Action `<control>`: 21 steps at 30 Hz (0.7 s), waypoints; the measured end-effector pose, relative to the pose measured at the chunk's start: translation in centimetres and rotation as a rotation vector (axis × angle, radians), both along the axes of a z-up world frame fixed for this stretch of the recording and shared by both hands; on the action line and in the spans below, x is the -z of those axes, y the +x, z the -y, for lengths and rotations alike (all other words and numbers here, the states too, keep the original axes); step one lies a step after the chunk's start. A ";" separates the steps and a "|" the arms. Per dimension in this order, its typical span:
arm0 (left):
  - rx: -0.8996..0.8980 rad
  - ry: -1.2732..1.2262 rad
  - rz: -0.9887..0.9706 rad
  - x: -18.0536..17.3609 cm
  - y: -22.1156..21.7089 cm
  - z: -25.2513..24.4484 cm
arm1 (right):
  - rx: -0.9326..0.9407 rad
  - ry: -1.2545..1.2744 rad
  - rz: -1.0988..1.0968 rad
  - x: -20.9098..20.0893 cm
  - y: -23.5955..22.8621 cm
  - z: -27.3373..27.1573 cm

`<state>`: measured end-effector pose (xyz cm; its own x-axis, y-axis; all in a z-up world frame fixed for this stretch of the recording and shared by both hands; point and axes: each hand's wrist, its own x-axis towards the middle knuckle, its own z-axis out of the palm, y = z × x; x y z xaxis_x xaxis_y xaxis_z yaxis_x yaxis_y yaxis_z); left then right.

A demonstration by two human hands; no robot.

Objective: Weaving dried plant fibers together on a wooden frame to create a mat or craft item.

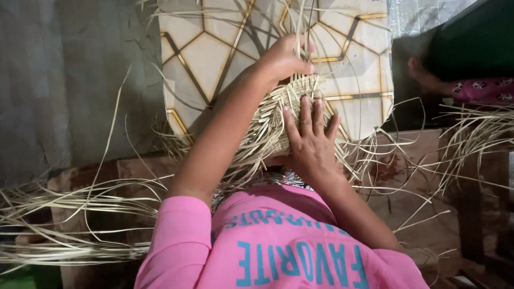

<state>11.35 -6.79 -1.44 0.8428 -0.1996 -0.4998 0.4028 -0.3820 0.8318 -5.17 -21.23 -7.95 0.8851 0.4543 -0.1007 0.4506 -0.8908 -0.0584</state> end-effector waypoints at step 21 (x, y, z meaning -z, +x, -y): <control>-0.149 -0.101 0.412 1.9 4.8 -0.2 | -0.076 0.118 -0.033 -1.9 0.4 1.1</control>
<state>16.18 -6.62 -3.38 0.9908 -0.0911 -0.1004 0.0744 -0.2538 0.9644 -4.78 -22.34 -6.04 0.8447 0.5304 -0.0714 0.5127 -0.8403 -0.1764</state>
